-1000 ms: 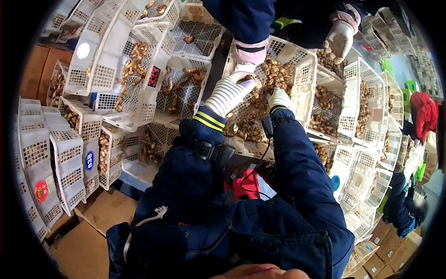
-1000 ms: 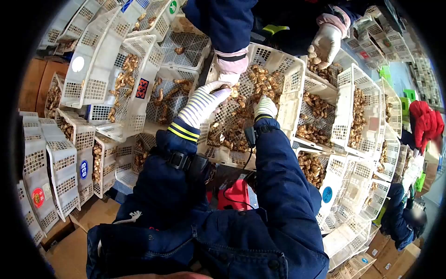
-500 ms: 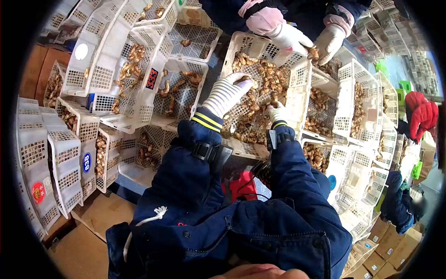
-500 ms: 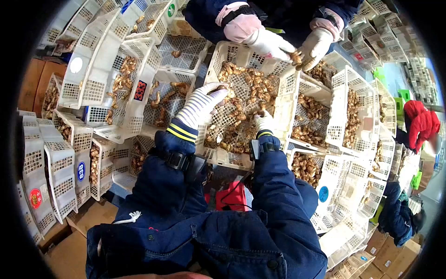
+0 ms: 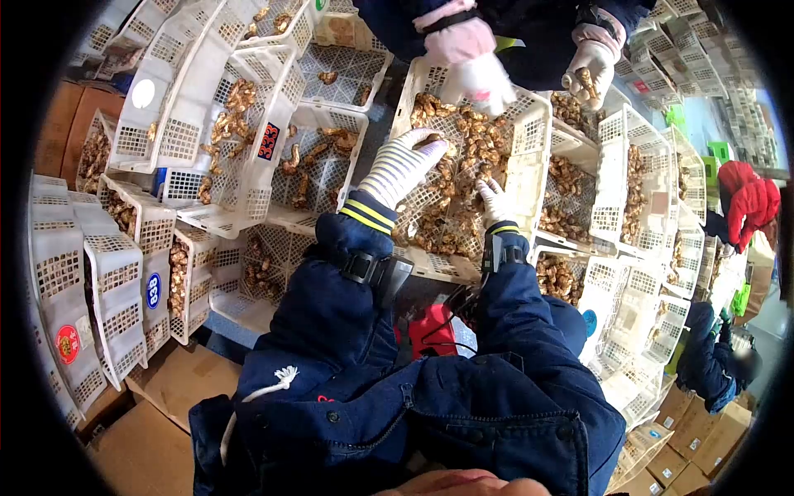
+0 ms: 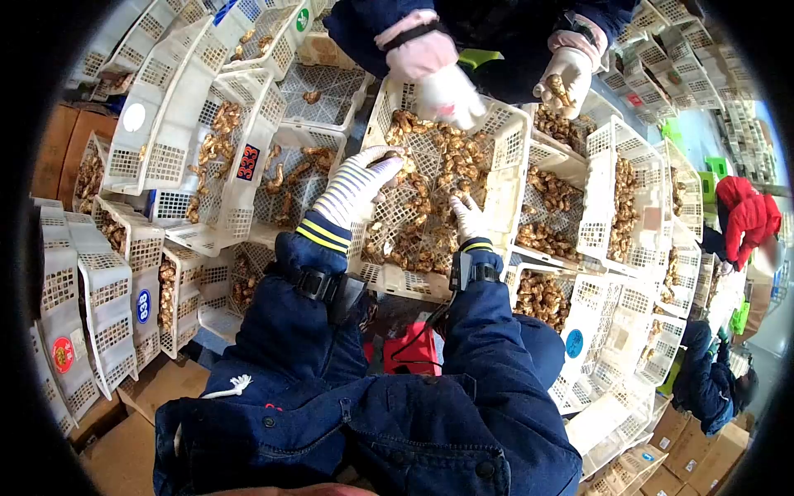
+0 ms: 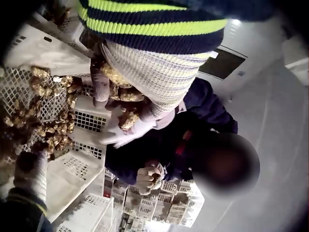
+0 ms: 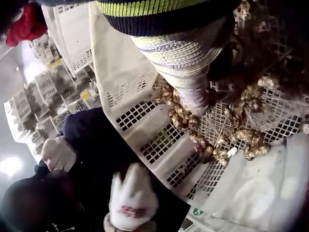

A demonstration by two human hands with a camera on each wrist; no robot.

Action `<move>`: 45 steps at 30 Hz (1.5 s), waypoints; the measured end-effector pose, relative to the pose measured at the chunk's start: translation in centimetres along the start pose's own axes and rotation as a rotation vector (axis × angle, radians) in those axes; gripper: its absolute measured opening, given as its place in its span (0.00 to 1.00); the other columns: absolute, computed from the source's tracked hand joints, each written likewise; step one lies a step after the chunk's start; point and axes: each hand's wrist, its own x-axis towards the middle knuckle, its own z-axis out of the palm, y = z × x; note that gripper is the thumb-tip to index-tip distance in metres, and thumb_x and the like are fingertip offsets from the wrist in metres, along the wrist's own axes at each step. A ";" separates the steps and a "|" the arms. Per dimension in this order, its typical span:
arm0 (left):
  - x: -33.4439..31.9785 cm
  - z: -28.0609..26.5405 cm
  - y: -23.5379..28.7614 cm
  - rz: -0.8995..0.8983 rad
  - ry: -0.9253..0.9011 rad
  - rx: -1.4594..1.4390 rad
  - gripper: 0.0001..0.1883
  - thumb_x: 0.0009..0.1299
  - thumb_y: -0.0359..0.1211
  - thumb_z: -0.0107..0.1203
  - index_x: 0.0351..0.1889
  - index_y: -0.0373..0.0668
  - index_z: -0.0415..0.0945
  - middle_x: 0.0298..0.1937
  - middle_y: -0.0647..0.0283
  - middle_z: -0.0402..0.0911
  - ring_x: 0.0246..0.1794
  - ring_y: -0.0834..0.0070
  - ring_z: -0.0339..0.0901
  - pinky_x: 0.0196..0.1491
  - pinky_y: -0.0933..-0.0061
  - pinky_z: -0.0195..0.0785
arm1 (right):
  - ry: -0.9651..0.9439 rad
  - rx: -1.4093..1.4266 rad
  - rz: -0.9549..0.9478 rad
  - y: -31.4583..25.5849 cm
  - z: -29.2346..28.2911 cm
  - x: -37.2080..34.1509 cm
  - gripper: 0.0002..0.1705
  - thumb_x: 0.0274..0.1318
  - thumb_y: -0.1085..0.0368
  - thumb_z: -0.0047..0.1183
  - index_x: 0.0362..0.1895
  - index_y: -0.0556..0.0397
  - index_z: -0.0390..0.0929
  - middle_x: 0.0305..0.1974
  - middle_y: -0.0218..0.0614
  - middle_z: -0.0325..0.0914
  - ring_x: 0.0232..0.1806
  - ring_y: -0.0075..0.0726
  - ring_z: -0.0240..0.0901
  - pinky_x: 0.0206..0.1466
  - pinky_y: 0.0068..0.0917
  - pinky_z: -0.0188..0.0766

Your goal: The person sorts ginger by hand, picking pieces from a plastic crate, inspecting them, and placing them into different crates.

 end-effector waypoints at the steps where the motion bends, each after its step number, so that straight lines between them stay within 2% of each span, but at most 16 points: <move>1: -0.2 0.0 0.2 -0.025 0.001 -0.021 0.21 0.68 0.43 0.58 0.52 0.39 0.78 0.40 0.64 0.83 0.37 0.81 0.77 0.43 0.79 0.71 | -0.007 0.069 -0.022 -0.2 0.5 -0.2 0.36 0.55 0.59 0.64 0.65 0.57 0.66 0.36 0.29 0.79 0.28 0.21 0.70 0.33 0.21 0.69; 6: -0.2 -0.1 0.3 0.062 0.014 -0.020 0.20 0.68 0.43 0.58 0.50 0.38 0.78 0.41 0.62 0.84 0.39 0.78 0.78 0.46 0.77 0.71 | -0.102 0.190 -0.105 -2.0 0.4 -1.3 0.13 0.59 0.61 0.60 0.46 0.48 0.74 0.27 0.27 0.74 0.21 0.24 0.68 0.25 0.23 0.68; 10: 0.7 -0.4 -1.0 0.094 0.037 0.074 0.20 0.68 0.44 0.57 0.51 0.39 0.78 0.44 0.59 0.84 0.43 0.73 0.80 0.50 0.74 0.71 | 0.176 0.363 -0.015 -0.4 -1.0 0.3 0.10 0.59 0.56 0.56 0.42 0.43 0.77 0.22 0.25 0.70 0.20 0.25 0.66 0.23 0.23 0.66; 13: 0.3 -0.3 -0.2 0.086 0.034 0.086 0.20 0.68 0.44 0.57 0.51 0.40 0.78 0.44 0.58 0.84 0.43 0.72 0.80 0.50 0.74 0.70 | 0.214 0.363 -0.111 -1.1 0.0 -0.8 0.07 0.58 0.58 0.55 0.39 0.42 0.77 0.21 0.25 0.70 0.20 0.25 0.65 0.21 0.24 0.65; 17: 0.4 -0.3 -0.5 0.054 0.026 0.026 0.20 0.68 0.44 0.57 0.51 0.40 0.78 0.42 0.59 0.84 0.41 0.74 0.79 0.48 0.74 0.70 | 0.225 0.053 -0.139 2.0 -1.1 3.6 0.12 0.55 0.60 0.57 0.41 0.49 0.73 0.24 0.27 0.70 0.18 0.26 0.64 0.19 0.28 0.68; 18: 0.5 -0.3 -0.7 0.080 0.031 0.044 0.20 0.68 0.44 0.57 0.51 0.40 0.78 0.42 0.59 0.84 0.40 0.75 0.79 0.48 0.74 0.71 | 0.303 -0.209 -0.406 4.3 -2.4 6.5 0.13 0.52 0.63 0.59 0.41 0.49 0.73 0.24 0.27 0.70 0.20 0.27 0.67 0.19 0.29 0.68; 19: 0.6 -0.3 -0.8 0.107 0.037 0.061 0.20 0.68 0.44 0.58 0.51 0.40 0.78 0.41 0.60 0.83 0.39 0.76 0.78 0.47 0.75 0.71 | 0.257 -0.202 -0.307 4.0 -2.3 7.0 0.13 0.49 0.66 0.60 0.40 0.51 0.74 0.27 0.28 0.72 0.25 0.29 0.70 0.26 0.32 0.73; 22: 0.4 -0.2 -0.5 0.079 0.034 0.041 0.19 0.68 0.43 0.58 0.51 0.40 0.78 0.40 0.62 0.83 0.39 0.78 0.77 0.45 0.76 0.71 | 0.383 -0.831 -0.367 0.1 -0.3 4.7 0.21 0.45 0.65 0.60 0.47 0.55 0.77 0.44 0.48 0.81 0.44 0.46 0.78 0.50 0.35 0.72; 25: -0.5 0.1 0.8 0.008 0.024 -0.046 0.19 0.69 0.41 0.58 0.51 0.39 0.78 0.40 0.64 0.83 0.37 0.79 0.77 0.43 0.78 0.71 | 0.346 -1.175 -0.282 -0.2 0.0 5.6 0.24 0.46 0.62 0.66 0.48 0.54 0.78 0.42 0.48 0.82 0.41 0.47 0.79 0.48 0.35 0.73; 28: -0.1 0.1 0.4 0.035 0.026 -0.040 0.18 0.69 0.41 0.58 0.51 0.39 0.78 0.40 0.65 0.82 0.36 0.81 0.76 0.43 0.79 0.71 | 0.247 -1.054 -0.240 -0.3 -0.5 6.2 0.27 0.47 0.60 0.68 0.52 0.55 0.76 0.41 0.46 0.82 0.38 0.43 0.80 0.44 0.34 0.74; 31: -0.2 0.2 0.5 0.025 0.009 -0.095 0.18 0.68 0.41 0.59 0.51 0.39 0.78 0.39 0.67 0.82 0.35 0.83 0.75 0.41 0.81 0.70 | 0.021 -0.192 -0.061 2.1 -1.9 8.3 0.29 0.50 0.58 0.67 0.55 0.56 0.74 0.37 0.41 0.82 0.34 0.34 0.78 0.39 0.29 0.75; 32: -0.1 0.1 0.4 0.016 -0.008 -0.140 0.18 0.68 0.41 0.59 0.51 0.40 0.78 0.39 0.68 0.82 0.34 0.84 0.75 0.40 0.82 0.70 | -0.027 0.042 -0.031 -0.7 -0.2 4.0 0.27 0.55 0.57 0.63 0.57 0.51 0.72 0.38 0.31 0.78 0.37 0.29 0.74 0.40 0.28 0.75; 35: -0.7 0.3 1.1 -0.093 -0.059 -0.303 0.19 0.68 0.42 0.60 0.52 0.43 0.78 0.38 0.70 0.82 0.31 0.84 0.77 0.33 0.84 0.70 | -0.166 0.402 -0.049 -3.9 2.1 -0.9 0.17 0.57 0.58 0.62 0.49 0.47 0.75 0.36 0.30 0.76 0.36 0.28 0.74 0.37 0.26 0.76; 39: -1.5 0.0 2.0 -0.114 -0.061 -0.433 0.17 0.69 0.42 0.58 0.53 0.48 0.78 0.41 0.69 0.83 0.37 0.79 0.80 0.29 0.79 0.70 | -0.269 0.584 -0.087 -9.4 4.5 -8.0 0.17 0.54 0.60 0.63 0.48 0.47 0.75 0.34 0.28 0.76 0.33 0.29 0.74 0.31 0.26 0.76; 41: -2.7 0.2 2.6 -0.112 -0.062 -0.610 0.15 0.70 0.42 0.55 0.50 0.48 0.78 0.41 0.68 0.83 0.37 0.78 0.81 0.29 0.79 0.71 | -0.289 0.606 -0.020 -12.0 4.9 -11.8 0.16 0.60 0.58 0.57 0.49 0.49 0.74 0.35 0.31 0.77 0.32 0.30 0.73 0.29 0.27 0.71; 45: -1.8 0.5 0.1 -0.211 -0.273 -0.920 0.13 0.73 0.41 0.48 0.48 0.48 0.77 0.41 0.67 0.84 0.39 0.73 0.82 0.29 0.75 0.72 | -0.631 0.713 0.005 -12.9 2.7 -14.1 0.19 0.57 0.53 0.60 0.47 0.49 0.73 0.32 0.32 0.75 0.27 0.31 0.71 0.23 0.24 0.68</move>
